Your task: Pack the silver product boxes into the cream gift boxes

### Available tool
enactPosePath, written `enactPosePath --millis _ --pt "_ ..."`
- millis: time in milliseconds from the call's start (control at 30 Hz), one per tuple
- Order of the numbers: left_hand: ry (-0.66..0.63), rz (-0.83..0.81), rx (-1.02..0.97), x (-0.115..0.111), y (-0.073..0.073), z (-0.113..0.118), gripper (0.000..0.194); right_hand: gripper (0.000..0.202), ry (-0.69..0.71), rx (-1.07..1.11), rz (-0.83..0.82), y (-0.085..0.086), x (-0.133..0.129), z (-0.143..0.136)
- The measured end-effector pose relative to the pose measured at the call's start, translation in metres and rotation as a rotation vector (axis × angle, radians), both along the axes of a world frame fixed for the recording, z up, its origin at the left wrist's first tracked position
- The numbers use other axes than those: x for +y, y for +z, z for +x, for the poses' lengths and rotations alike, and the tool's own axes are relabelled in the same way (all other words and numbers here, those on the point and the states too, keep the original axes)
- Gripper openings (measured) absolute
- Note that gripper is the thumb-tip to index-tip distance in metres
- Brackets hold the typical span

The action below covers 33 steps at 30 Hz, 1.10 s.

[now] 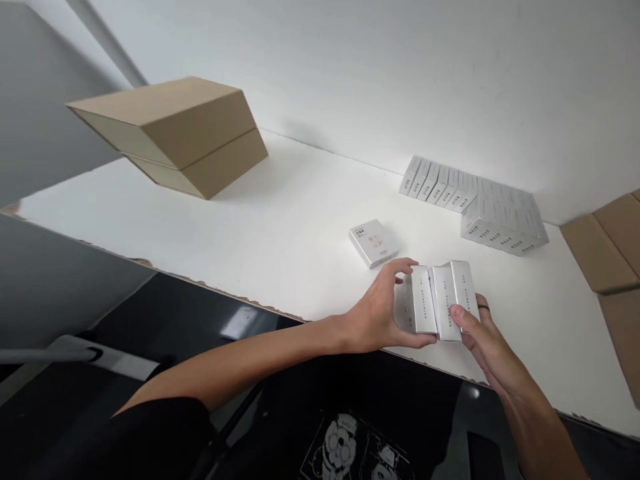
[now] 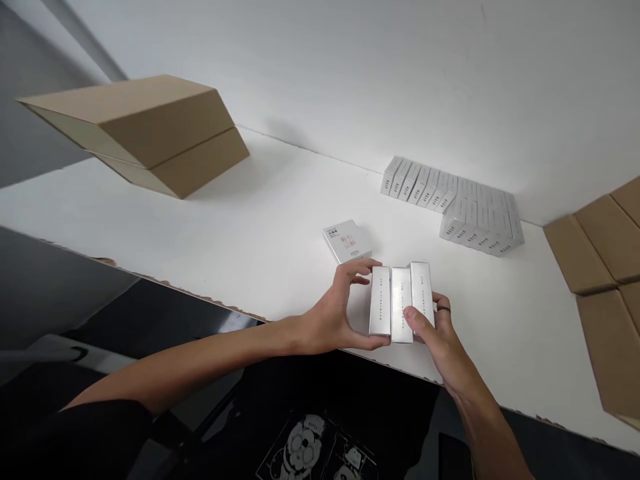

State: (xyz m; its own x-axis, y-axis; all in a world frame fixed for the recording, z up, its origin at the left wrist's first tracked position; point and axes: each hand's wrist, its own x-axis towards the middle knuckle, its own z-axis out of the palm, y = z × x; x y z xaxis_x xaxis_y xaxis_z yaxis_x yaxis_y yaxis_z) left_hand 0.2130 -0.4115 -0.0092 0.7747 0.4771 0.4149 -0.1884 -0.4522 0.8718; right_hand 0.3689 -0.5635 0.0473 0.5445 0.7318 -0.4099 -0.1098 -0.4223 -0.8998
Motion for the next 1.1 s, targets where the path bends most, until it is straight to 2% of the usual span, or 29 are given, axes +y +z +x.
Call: enactPosePath --millis 133,267,467,633,833,1000,1100 --pt "-0.123 -0.016 0.078 -0.018 -0.007 0.008 0.104 0.083 -0.003 0.019 -0.099 -0.010 -0.034 0.003" --pt "-0.176 0.049 0.042 -0.027 -0.008 0.015 0.096 0.084 -0.010 -0.013 -0.128 -0.009 -0.049 0.005" --pt "-0.195 0.080 0.087 -0.032 -0.010 0.026 0.091 0.086 0.185 -0.265 -0.256 -0.012 -0.052 0.019" --pt "-0.249 0.041 0.109 -0.028 -0.009 0.028 0.085 0.085 0.218 -0.352 -0.313 -0.010 -0.057 0.026" --pt "-0.271 -0.082 0.160 -0.019 -0.009 0.026 0.102 0.085 0.210 -0.377 -0.355 -0.002 -0.057 0.020" --pt "-0.208 -0.004 0.189 -0.003 -0.004 0.012 0.110 0.081 0.195 -0.387 -0.348 -0.002 -0.060 0.023" --pt "-0.202 0.034 0.256 0.008 0.003 -0.001 0.110 0.076 0.130 -0.398 -0.363 0.000 -0.063 0.021"
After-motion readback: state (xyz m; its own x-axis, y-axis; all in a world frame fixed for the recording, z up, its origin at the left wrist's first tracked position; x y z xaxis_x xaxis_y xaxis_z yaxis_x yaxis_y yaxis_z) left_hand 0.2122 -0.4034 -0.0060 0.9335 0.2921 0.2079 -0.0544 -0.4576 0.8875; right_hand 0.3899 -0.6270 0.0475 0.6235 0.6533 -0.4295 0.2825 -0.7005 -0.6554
